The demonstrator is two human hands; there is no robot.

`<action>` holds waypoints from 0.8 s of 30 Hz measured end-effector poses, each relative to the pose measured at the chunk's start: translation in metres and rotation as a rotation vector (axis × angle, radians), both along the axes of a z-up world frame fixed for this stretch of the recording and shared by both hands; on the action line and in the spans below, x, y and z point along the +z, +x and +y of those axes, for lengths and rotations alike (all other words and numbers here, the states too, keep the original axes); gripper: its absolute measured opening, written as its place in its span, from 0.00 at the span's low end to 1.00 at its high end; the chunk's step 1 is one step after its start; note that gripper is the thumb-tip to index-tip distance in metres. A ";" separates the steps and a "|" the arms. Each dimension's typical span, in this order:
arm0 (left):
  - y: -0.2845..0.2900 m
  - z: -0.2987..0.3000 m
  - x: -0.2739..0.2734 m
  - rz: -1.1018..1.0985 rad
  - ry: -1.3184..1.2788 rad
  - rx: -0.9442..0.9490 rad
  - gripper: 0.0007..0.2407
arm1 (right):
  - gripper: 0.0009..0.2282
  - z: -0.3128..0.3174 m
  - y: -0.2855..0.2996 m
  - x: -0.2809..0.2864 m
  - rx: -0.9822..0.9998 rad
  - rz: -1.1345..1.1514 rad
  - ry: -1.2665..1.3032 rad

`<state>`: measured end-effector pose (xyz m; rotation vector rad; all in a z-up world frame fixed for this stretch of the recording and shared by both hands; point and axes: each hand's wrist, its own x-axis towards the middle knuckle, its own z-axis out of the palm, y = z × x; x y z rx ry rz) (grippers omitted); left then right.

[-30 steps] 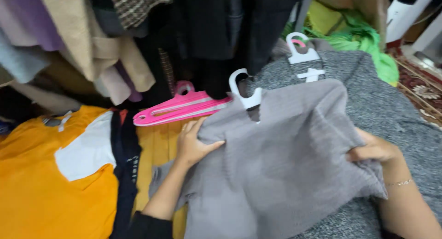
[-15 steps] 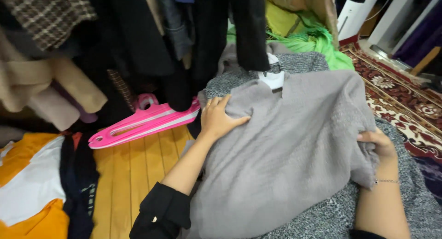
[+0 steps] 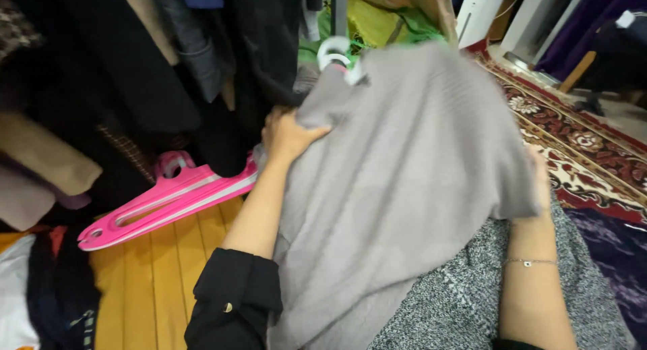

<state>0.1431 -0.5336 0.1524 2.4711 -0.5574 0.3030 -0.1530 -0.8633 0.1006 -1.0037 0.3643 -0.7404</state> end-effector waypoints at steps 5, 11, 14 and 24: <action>0.025 -0.001 -0.026 0.183 0.183 0.012 0.48 | 0.27 0.012 0.003 0.014 0.067 0.328 0.094; 0.032 -0.002 -0.039 0.148 0.190 0.010 0.50 | 0.31 -0.063 -0.030 -0.051 0.274 0.194 -0.193; 0.030 -0.002 -0.037 0.126 0.181 0.006 0.49 | 0.44 -0.087 -0.046 -0.068 0.367 0.207 -0.459; 0.014 0.001 -0.015 0.230 0.167 0.022 0.50 | 0.15 -0.063 -0.066 -0.038 0.222 0.150 -0.302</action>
